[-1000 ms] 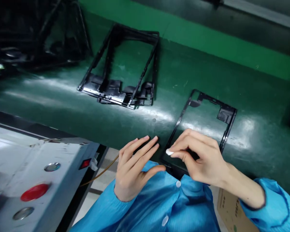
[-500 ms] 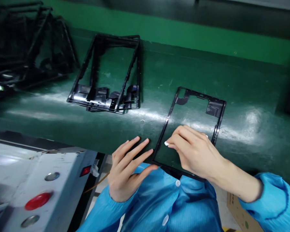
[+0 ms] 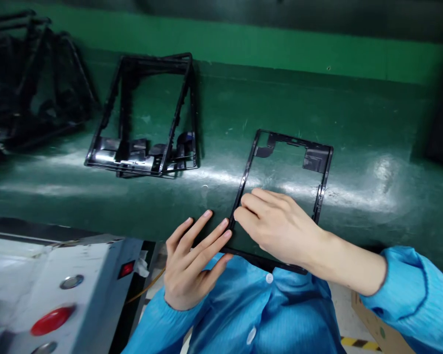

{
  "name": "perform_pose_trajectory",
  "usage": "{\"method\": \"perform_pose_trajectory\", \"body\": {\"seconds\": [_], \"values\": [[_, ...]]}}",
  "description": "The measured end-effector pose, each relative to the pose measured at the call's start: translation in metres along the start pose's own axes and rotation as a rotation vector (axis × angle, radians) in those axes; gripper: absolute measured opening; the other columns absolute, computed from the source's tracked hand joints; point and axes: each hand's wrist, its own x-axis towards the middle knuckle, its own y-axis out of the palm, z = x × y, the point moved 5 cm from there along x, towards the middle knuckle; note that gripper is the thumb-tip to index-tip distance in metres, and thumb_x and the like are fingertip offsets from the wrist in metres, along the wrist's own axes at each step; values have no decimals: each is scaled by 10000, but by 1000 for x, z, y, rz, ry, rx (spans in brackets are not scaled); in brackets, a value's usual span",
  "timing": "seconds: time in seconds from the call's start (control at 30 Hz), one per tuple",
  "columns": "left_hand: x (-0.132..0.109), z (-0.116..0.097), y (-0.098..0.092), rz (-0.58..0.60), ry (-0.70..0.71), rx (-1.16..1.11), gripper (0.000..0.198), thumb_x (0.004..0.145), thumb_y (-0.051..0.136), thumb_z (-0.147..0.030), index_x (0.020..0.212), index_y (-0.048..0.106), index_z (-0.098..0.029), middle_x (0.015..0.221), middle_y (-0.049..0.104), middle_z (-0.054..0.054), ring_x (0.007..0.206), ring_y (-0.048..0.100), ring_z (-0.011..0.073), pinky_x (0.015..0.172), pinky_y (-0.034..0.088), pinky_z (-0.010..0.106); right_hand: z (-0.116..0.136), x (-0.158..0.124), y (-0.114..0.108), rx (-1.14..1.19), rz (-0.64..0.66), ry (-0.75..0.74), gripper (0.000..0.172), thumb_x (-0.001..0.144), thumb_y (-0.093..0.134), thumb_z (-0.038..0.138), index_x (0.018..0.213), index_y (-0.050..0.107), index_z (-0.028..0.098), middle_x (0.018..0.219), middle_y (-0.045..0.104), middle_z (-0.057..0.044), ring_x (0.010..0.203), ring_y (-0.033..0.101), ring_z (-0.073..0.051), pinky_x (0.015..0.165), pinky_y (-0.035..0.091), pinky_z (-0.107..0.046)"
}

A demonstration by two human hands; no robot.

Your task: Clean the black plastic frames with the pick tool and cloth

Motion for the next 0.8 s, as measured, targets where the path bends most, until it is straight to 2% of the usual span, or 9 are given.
{"method": "perform_pose_trajectory", "body": {"seconds": [0.27,0.37,0.57,0.7,0.8], "values": [[2,1,-3,15,-19,-37,262,1011,685,-202,1267,702,-150,1266,788,133,1515,505,308,1207,377,538,-8,13,-3,-123,-35,-31,325,1059,461,44,847,691,132,814,634,-57,737,508,-198,626,397,-337],[2,2,-3,14,-23,-45,257,1008,691,-205,1260,705,-158,1260,792,126,1510,512,305,1202,378,535,-19,17,-4,-105,1,35,296,1051,471,50,869,689,138,815,622,-48,743,522,-190,627,389,-325],[1,3,-2,11,-35,-59,245,1010,688,-209,1248,712,-159,1262,791,126,1506,516,306,1198,378,536,-41,24,-8,-25,-55,148,226,1023,544,60,854,672,140,808,608,-39,776,578,-186,663,415,-306],[0,3,-2,6,-39,-61,240,1008,691,-213,1241,716,-162,1259,793,123,1504,520,304,1205,374,531,-40,22,-8,-17,-68,159,243,1028,529,66,845,666,147,809,609,-39,773,574,-183,674,421,-303],[1,2,-2,8,-39,-58,244,1008,692,-215,1246,714,-163,1260,793,121,1507,516,305,1209,371,530,-31,20,-4,19,-14,110,236,1011,523,34,877,682,147,827,626,-37,779,574,-178,661,408,-302]]}}
